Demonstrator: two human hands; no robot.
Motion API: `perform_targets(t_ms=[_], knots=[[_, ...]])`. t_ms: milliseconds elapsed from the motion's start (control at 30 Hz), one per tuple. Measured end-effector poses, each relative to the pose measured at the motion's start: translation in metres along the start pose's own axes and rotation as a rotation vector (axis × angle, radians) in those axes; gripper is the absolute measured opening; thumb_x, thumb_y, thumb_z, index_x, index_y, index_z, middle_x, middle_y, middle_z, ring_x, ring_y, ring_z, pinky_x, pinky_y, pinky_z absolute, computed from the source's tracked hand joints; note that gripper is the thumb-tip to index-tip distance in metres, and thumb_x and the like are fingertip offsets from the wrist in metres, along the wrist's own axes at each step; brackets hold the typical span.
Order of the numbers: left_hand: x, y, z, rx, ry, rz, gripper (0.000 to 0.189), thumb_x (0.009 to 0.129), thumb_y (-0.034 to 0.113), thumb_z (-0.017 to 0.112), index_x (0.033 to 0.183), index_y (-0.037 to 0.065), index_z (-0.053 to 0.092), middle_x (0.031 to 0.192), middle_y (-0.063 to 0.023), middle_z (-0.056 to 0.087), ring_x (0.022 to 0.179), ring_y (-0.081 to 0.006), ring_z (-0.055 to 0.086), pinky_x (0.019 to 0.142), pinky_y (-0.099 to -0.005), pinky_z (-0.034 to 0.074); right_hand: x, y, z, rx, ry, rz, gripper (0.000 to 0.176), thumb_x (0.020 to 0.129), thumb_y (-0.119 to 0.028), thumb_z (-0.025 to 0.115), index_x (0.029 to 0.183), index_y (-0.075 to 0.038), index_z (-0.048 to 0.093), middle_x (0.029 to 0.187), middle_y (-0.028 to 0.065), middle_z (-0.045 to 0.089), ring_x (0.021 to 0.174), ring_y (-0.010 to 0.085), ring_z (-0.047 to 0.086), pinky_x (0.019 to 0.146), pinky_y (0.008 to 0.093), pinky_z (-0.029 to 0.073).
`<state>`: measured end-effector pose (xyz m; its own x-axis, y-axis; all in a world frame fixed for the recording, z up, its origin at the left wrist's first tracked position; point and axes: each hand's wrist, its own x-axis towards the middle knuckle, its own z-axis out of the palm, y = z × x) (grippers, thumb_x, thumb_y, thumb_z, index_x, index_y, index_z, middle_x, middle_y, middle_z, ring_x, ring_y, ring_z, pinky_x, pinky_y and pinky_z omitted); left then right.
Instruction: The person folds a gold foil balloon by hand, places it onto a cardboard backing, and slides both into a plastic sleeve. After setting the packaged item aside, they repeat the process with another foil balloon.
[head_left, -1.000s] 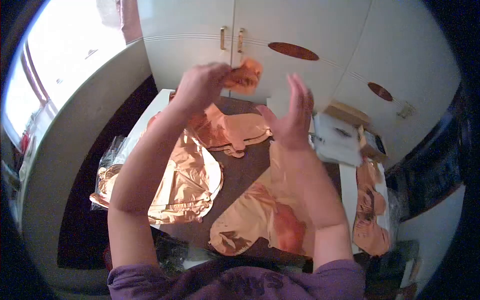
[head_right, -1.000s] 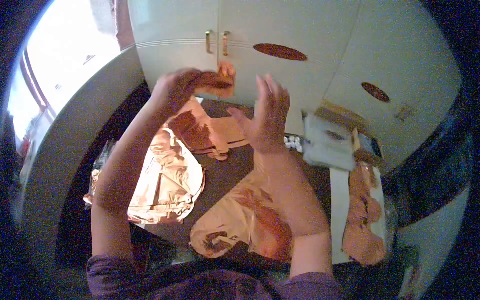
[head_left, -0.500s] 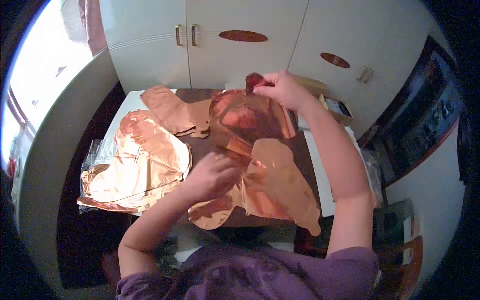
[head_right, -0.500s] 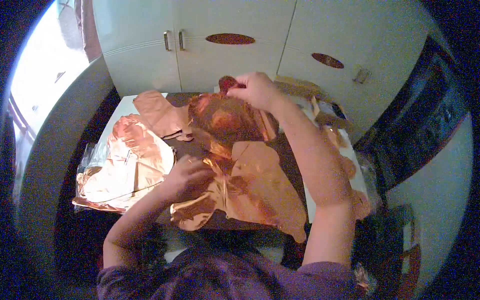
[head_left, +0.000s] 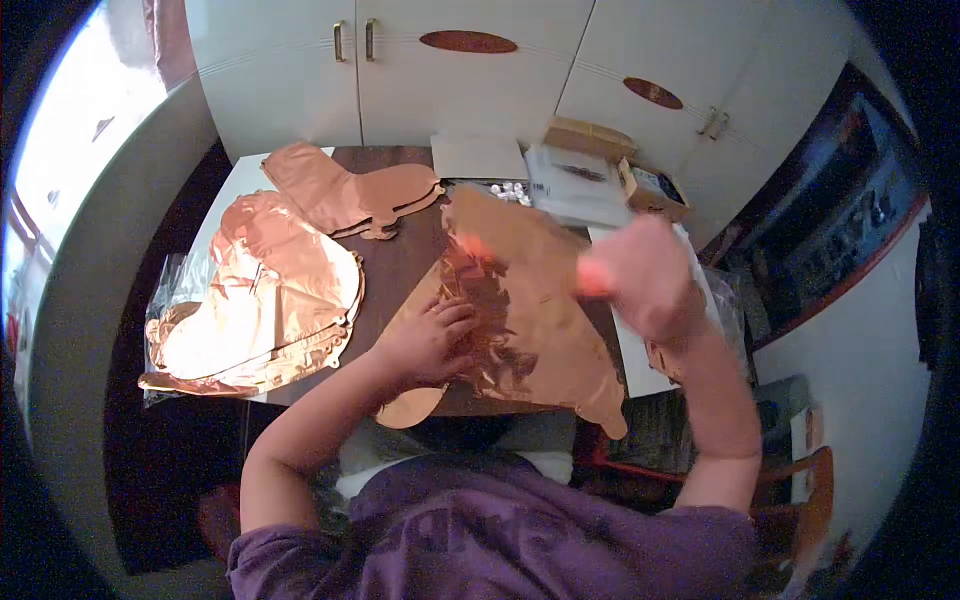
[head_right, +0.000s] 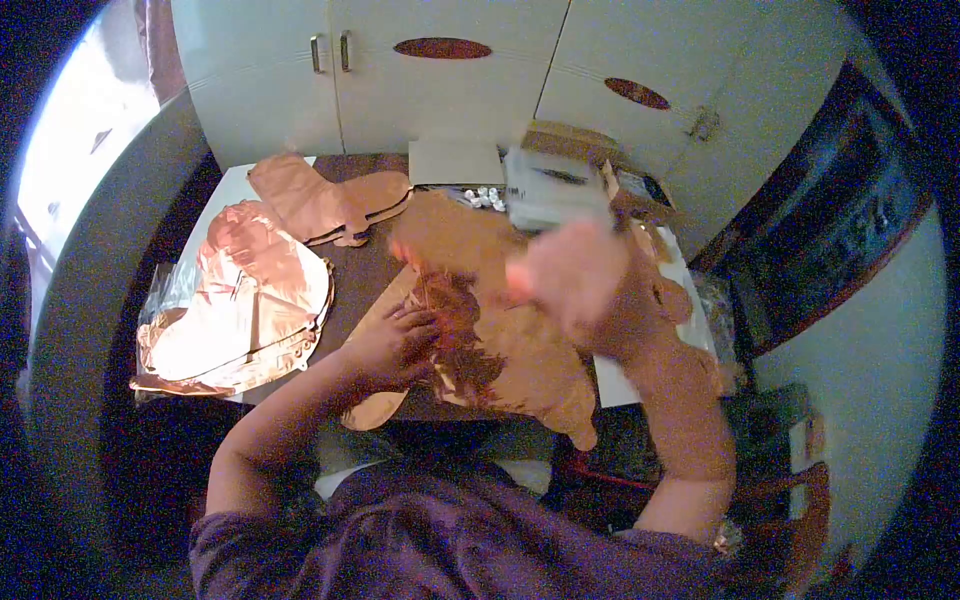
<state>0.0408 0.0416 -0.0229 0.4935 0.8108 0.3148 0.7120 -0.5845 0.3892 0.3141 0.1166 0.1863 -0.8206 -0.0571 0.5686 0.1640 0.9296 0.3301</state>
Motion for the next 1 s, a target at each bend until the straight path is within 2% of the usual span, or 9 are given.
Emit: perform_targets(t_ms=[167, 300, 400, 500, 600, 667, 800, 900, 1000], knots=[[-0.001, 0.003, -0.017, -0.035, -0.05, -0.019, 0.057, 0.083, 0.035, 0.064, 0.129, 0.003, 0.055, 0.136, -0.0204, 0.051, 0.133, -0.0347, 0.042, 0.113, -0.0506, 0.028, -0.101, -0.061, 0.067, 0.199, -0.008, 0.122, 0.024, 0.074, -0.012, 0.065, 0.098, -0.007, 0.065, 0.096, 0.0113, 0.066, 0.092, 0.0301, 0.065, 0.083, 0.0459, 0.053], [-0.003, 0.005, -0.01, -0.045, 0.026, -0.056, 0.055, 0.081, 0.035, 0.066, 0.123, 0.001, 0.055, 0.135, -0.0223, 0.05, 0.131, -0.0383, 0.043, 0.112, -0.0549, 0.028, -0.135, -0.086, 0.09, 0.241, -0.062, 0.237, 0.025, 0.076, -0.013, 0.064, 0.099, -0.006, 0.065, 0.098, 0.0114, 0.067, 0.094, 0.029, 0.065, 0.086, 0.0465, 0.052], [-0.006, -0.001, -0.002, -0.066, 0.032, -0.062, 0.05, 0.079, 0.038, 0.071, 0.112, 0.003, 0.057, 0.137, -0.0217, 0.049, 0.133, -0.04, 0.042, 0.112, -0.0564, 0.027, -0.147, -0.095, 0.095, 0.238, -0.112, 0.304, 0.025, 0.076, -0.013, 0.063, 0.1, -0.006, 0.066, 0.097, 0.0107, 0.067, 0.093, 0.0279, 0.065, 0.088, 0.0467, 0.051], [-0.007, -0.004, -0.002, -0.07, 0.031, -0.072, 0.055, 0.078, 0.04, 0.072, 0.116, 0.002, 0.056, 0.137, -0.0214, 0.049, 0.133, -0.0391, 0.041, 0.112, -0.0576, 0.025, -0.148, -0.105, 0.098, 0.196, -0.15, 0.332, 0.024, 0.076, -0.012, 0.064, 0.099, -0.006, 0.066, 0.096, 0.0094, 0.068, 0.092, 0.0261, 0.066, 0.088, 0.0449, 0.051], [-0.011, 0.005, -0.01, 0.124, 0.105, -0.167, 0.063, 0.078, 0.044, 0.07, 0.122, 0.003, 0.054, 0.137, -0.021, 0.049, 0.134, -0.0385, 0.041, 0.114, -0.0579, 0.021, -0.149, -0.114, 0.097, 0.16, -0.153, 0.325, 0.024, 0.076, -0.012, 0.065, 0.099, -0.006, 0.068, 0.095, 0.0081, 0.068, 0.091, 0.0245, 0.066, 0.086, 0.0422, 0.051], [-0.015, 0.001, -0.01, 0.113, 0.064, -0.163, 0.066, 0.08, 0.046, 0.066, 0.125, 0.001, 0.053, 0.135, -0.021, 0.05, 0.134, -0.0382, 0.041, 0.115, -0.0573, 0.019, -0.148, -0.121, 0.097, 0.156, -0.101, 0.307, 0.023, 0.08, -0.015, 0.063, 0.1, -0.006, 0.068, 0.094, 0.0076, 0.068, 0.09, 0.0242, 0.066, 0.086, 0.0433, 0.052], [-0.021, -0.006, -0.009, 0.093, 0.041, -0.127, 0.07, 0.081, 0.048, 0.063, 0.131, 0.001, 0.049, 0.134, -0.0215, 0.051, 0.133, -0.0375, 0.042, 0.115, -0.057, 0.017, -0.138, -0.135, 0.087, 0.154, -0.106, 0.266, 0.022, 0.08, -0.015, 0.064, 0.099, -0.005, 0.068, 0.094, 0.0072, 0.068, 0.09, 0.0239, 0.066, 0.085, 0.0424, 0.052], [-0.021, -0.002, -0.013, 0.033, 0.063, -0.224, 0.068, 0.084, 0.045, 0.061, 0.134, 0.001, 0.046, 0.134, -0.0216, 0.051, 0.132, -0.037, 0.043, 0.116, -0.0568, 0.017, -0.137, -0.138, 0.087, 0.16, -0.117, 0.28, 0.022, 0.079, -0.014, 0.064, 0.098, -0.004, 0.068, 0.093, 0.0079, 0.068, 0.09, 0.024, 0.066, 0.085, 0.0421, 0.052], [-0.017, -0.009, -0.016, -0.006, 0.039, -0.283, 0.068, 0.088, 0.042, 0.058, 0.14, 0.001, 0.041, 0.14, -0.0209, 0.046, 0.137, -0.0362, 0.037, 0.116, -0.0567, 0.014, -0.129, -0.131, 0.089, 0.154, -0.145, 0.241, 0.022, 0.077, -0.012, 0.065, 0.096, -0.003, 0.068, 0.093, 0.0086, 0.069, 0.09, 0.0241, 0.067, 0.085, 0.0405, 0.052]])
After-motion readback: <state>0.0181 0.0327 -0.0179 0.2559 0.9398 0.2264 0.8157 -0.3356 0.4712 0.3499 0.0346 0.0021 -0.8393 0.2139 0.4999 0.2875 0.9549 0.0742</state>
